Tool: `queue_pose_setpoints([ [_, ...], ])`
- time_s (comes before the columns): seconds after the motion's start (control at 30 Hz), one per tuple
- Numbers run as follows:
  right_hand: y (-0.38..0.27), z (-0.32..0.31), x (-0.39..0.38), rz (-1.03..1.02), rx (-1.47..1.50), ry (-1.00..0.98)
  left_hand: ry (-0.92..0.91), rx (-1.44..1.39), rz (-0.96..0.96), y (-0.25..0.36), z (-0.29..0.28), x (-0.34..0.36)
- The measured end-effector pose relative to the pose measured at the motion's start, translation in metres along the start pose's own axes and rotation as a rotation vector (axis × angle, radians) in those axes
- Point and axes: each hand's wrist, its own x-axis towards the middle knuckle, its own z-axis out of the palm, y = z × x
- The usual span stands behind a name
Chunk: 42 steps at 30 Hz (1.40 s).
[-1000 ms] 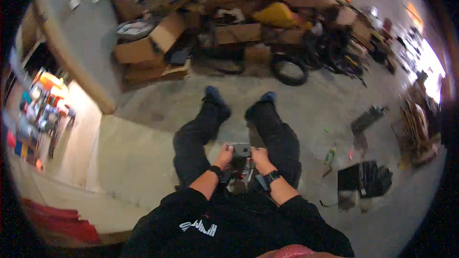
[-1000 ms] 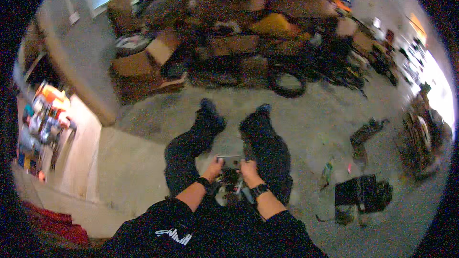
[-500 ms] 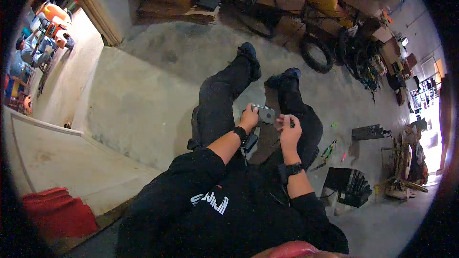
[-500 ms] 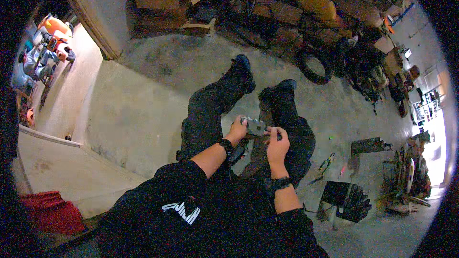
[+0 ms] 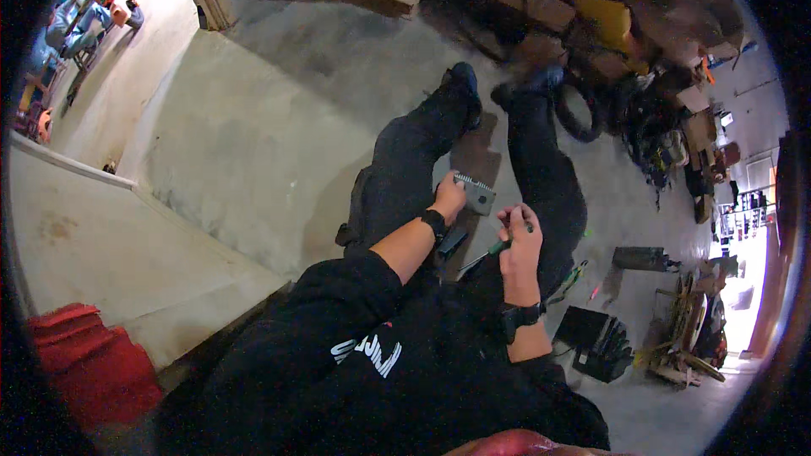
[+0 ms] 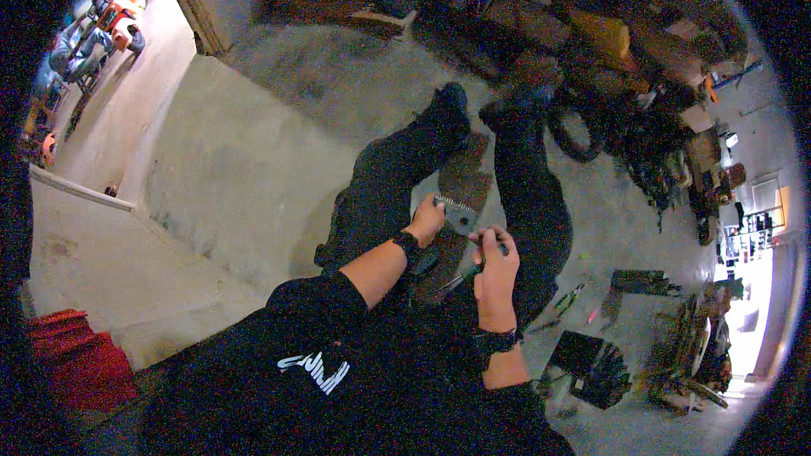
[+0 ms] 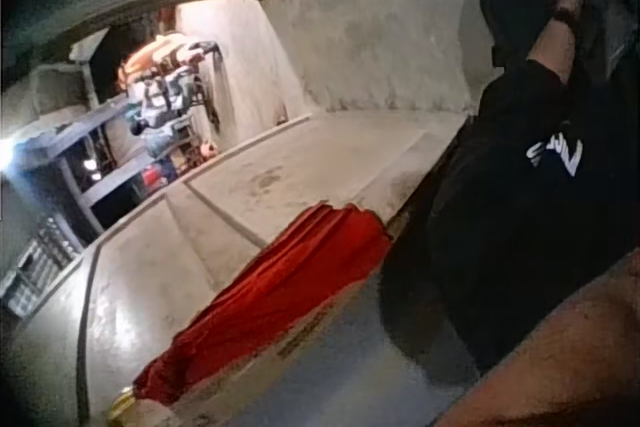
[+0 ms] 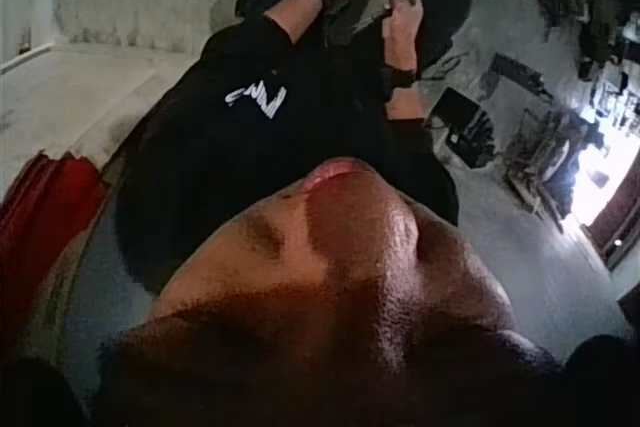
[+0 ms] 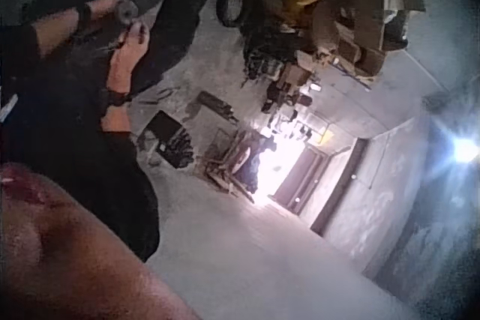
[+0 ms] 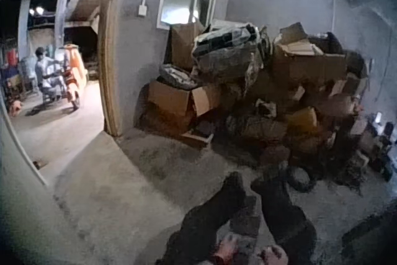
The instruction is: Inspecting and repairing a small aluminum mechanical component with wiring.
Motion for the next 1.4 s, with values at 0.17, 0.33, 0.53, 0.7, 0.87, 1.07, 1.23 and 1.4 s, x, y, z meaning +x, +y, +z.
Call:
queue_pose_setpoints([
  [0.17, 0.000, 0.013, 0.003, 0.040, 0.109, -0.184, 0.027, -0.401, -0.119, -0.008, 0.004, 0.008],
  [0.33, -0.007, 0.058, 0.001, 0.121, 0.095, -0.316, 0.207, -0.310, 0.100, -0.024, -0.002, 0.024],
  [0.53, -0.004, 0.032, 0.037, 0.261, -0.050, -0.266, 0.151, -0.048, 0.150, -0.009, -0.023, 0.006],
  [0.7, 0.003, 0.008, 0.070, 0.238, -0.040, -0.160, 0.036, -0.117, -0.054, 0.013, -0.031, -0.004],
  [0.87, 0.015, 0.003, 0.108, 0.197, -0.117, -0.191, 0.003, 0.094, 0.100, -0.002, -0.019, 0.008],
  [1.07, 0.022, 0.032, 0.121, 0.172, -0.316, -0.233, -0.077, -0.008, 0.127, -0.015, -0.012, 0.020],
  [1.23, 0.048, 0.034, 0.135, 0.098, -0.587, -0.284, -0.114, -0.218, 0.048, -0.008, -0.015, 0.020],
  [1.4, 0.070, 0.033, 0.144, -0.121, -0.861, -0.331, -0.098, -0.349, 0.022, -0.014, -0.013, 0.026],
])
